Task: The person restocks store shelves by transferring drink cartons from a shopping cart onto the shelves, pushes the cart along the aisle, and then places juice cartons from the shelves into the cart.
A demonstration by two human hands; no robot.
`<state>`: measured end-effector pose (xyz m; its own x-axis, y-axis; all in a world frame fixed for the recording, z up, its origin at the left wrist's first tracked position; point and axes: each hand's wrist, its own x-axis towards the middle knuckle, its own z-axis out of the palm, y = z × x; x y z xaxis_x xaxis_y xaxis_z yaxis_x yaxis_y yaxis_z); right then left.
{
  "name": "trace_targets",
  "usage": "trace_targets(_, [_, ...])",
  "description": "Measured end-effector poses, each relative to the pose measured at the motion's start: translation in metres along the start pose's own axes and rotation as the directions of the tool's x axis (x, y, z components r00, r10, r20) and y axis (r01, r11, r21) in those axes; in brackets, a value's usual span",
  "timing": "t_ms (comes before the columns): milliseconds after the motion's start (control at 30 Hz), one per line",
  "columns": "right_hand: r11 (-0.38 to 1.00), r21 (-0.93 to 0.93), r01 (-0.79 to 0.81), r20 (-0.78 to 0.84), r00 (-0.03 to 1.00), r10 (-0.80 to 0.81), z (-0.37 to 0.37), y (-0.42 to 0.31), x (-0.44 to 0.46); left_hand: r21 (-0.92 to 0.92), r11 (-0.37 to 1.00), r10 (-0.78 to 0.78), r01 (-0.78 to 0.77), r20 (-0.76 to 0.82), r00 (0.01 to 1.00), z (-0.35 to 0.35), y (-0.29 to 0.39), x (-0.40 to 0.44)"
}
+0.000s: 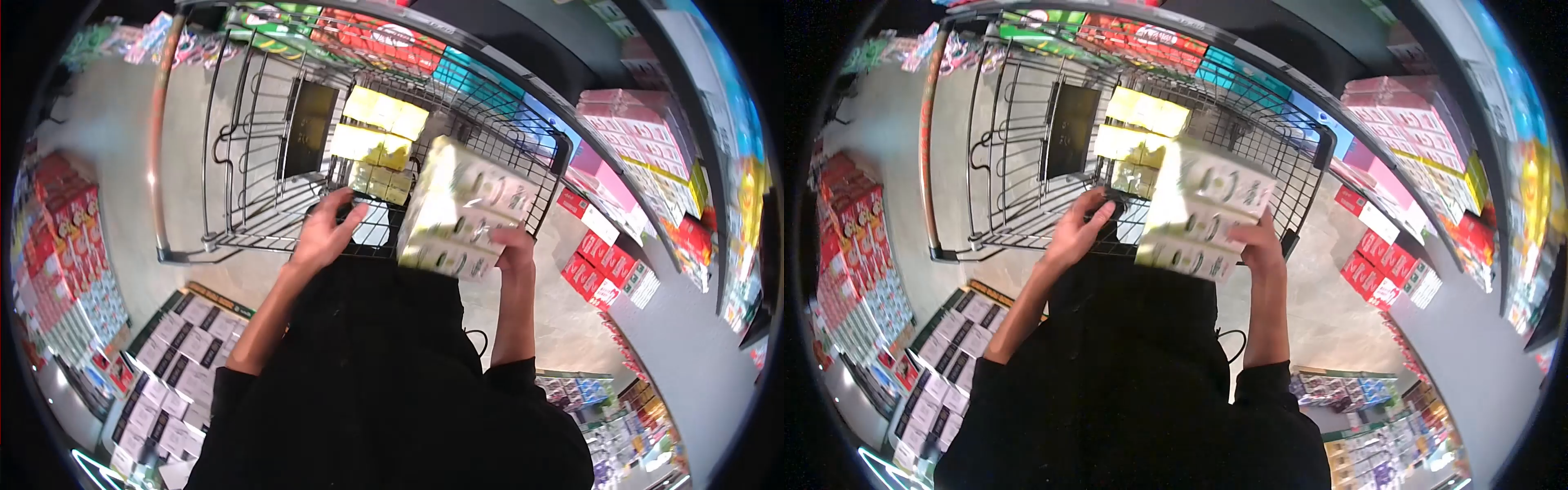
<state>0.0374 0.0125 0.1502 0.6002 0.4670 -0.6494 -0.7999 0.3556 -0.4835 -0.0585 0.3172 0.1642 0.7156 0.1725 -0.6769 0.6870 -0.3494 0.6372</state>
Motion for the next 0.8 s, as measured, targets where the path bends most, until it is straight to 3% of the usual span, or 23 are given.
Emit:
trace_targets(33, [0.999, 0.018, -0.033, 0.044, 0.999, 0.032, 0.025, -0.007, -0.006, -0.365, 0.931, 0.064, -0.012, 0.129, 0.99, 0.001, 0.017, -0.002])
trace_targets(67, [1.0, 0.029, -0.013, 0.048, 0.999, 0.011, 0.043, -0.009, -0.007, -0.677, 0.735, 0.164, 0.036, 0.229, 0.959, 0.002, 0.036, -0.007])
trace_targets(133, [0.997, -0.054, -0.052, 0.184, 0.981, 0.061, 0.071, -0.004, -0.005, -0.872, 0.49, 0.418, 0.018, 0.253, 0.873, 0.006, 0.061, -0.019])
trace_targets(200, [0.998, -0.046, -0.051, 0.184, 0.981, 0.059, 0.085, 0.008, -0.003, -0.882, 0.47, 0.396, 0.031, 0.242, 0.886, -0.01, 0.063, -0.017])
trace_targets(267, [0.997, -0.047, -0.068, 0.181, 0.981, 0.076, 0.1, 0.017, 0.0, -0.77, 0.618, 0.433, -0.157, 0.167, 0.886, -0.026, 0.082, -0.025])
trace_targets(333, [0.971, -0.22, 0.092, 0.225, 0.973, -0.041, 0.116, 0.019, 0.001, -0.787, 0.615, 0.253, 0.049, 0.255, 0.933, -0.032, 0.076, -0.025])
trace_targets(400, [0.959, -0.271, 0.082, 0.2, 0.979, -0.028, 0.122, 0.024, 0.0, -0.785, 0.615, 0.219, 0.07, 0.255, 0.942, -0.031, 0.068, -0.023])
trace_targets(500, [0.907, -0.419, 0.05, 0.169, 0.985, 0.024, 0.123, 0.029, -0.006, -0.725, 0.688, 0.228, -0.007, 0.206, 0.952, -0.03, 0.067, -0.029])
trace_targets(600, [0.946, -0.324, -0.028, 0.133, 0.988, 0.075, 0.123, 0.028, -0.012, -0.688, 0.717, 0.249, -0.113, 0.101, 0.963, -0.02, 0.069, -0.036])
trace_targets(800, [0.929, -0.369, 0.011, 0.108, 0.994, 0.031, 0.122, 0.018, -0.017, -0.739, 0.674, 0.176, -0.03, 0.122, 0.977, -0.014, 0.08, -0.039])
